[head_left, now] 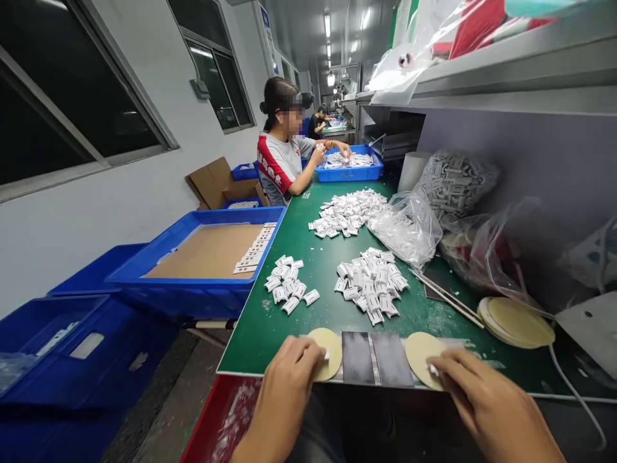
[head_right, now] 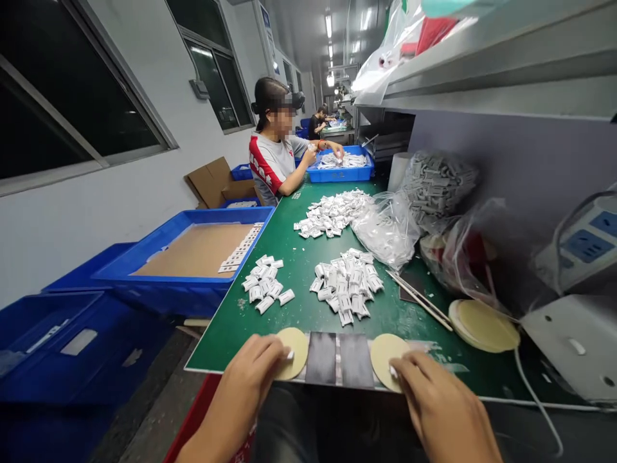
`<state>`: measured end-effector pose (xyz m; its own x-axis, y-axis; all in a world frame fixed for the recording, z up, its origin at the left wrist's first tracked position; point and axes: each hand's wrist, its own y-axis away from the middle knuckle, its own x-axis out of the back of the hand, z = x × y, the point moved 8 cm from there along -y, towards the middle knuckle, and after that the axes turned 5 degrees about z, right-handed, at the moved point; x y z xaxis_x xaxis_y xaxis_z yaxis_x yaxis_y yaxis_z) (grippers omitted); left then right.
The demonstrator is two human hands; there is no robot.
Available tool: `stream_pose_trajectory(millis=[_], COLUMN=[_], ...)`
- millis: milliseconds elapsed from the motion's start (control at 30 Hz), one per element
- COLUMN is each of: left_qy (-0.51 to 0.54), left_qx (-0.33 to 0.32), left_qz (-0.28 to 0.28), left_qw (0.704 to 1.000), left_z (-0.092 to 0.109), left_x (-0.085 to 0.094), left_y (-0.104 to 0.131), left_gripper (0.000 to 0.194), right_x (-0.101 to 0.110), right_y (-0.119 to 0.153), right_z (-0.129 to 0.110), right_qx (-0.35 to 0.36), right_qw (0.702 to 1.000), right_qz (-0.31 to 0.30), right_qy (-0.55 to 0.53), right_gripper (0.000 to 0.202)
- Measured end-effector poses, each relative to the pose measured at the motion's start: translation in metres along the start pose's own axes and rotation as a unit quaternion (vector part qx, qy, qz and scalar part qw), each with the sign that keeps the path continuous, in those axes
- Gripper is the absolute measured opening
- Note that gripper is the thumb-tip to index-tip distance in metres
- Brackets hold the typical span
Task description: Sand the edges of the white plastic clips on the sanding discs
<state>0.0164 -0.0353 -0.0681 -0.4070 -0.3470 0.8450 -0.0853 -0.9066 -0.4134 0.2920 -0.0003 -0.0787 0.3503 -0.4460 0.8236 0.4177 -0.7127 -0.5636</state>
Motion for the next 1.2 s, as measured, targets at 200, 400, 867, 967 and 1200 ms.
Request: stream_pose_trajectory(millis=[200, 400, 867, 967, 1200], left_qy=[0.003, 0.013, 0.198, 0.273, 0.391], left_qx=[-0.018, -0.004, 0.197, 0.313, 0.306], left_qz=[-0.027, 0.006, -0.040, 0.084, 0.108], left_qw=[0.999, 1.000, 0.960, 0.906, 0.861], left_z=[-0.002, -0.002, -0.017, -0.043, -0.040], left_x=[0.000, 0.003, 0.016, 0.035, 0.012], left_y=[0.004, 0.006, 0.034, 0.046, 0.013], left_gripper=[0.017, 0.018, 0.016, 0.029, 0.024], right_x=[0.000, 0.004, 0.018, 0.023, -0.007], right_y=[-0.001, -0.002, 0.035, 0.047, 0.010], right_z=[-0.004, -0.008, -0.005, 0.019, 0.023], right_qx=[0.009, 0.021, -0.086, -0.278, -0.366], right_qw=[0.999, 0.999, 0.990, 0.944, 0.859], right_qz=[-0.011, 0.011, -0.009, 0.003, 0.002], right_qy=[0.029, 0.023, -0.109, -0.179, -0.359], right_gripper=[0.024, 0.026, 0.028, 0.038, 0.023])
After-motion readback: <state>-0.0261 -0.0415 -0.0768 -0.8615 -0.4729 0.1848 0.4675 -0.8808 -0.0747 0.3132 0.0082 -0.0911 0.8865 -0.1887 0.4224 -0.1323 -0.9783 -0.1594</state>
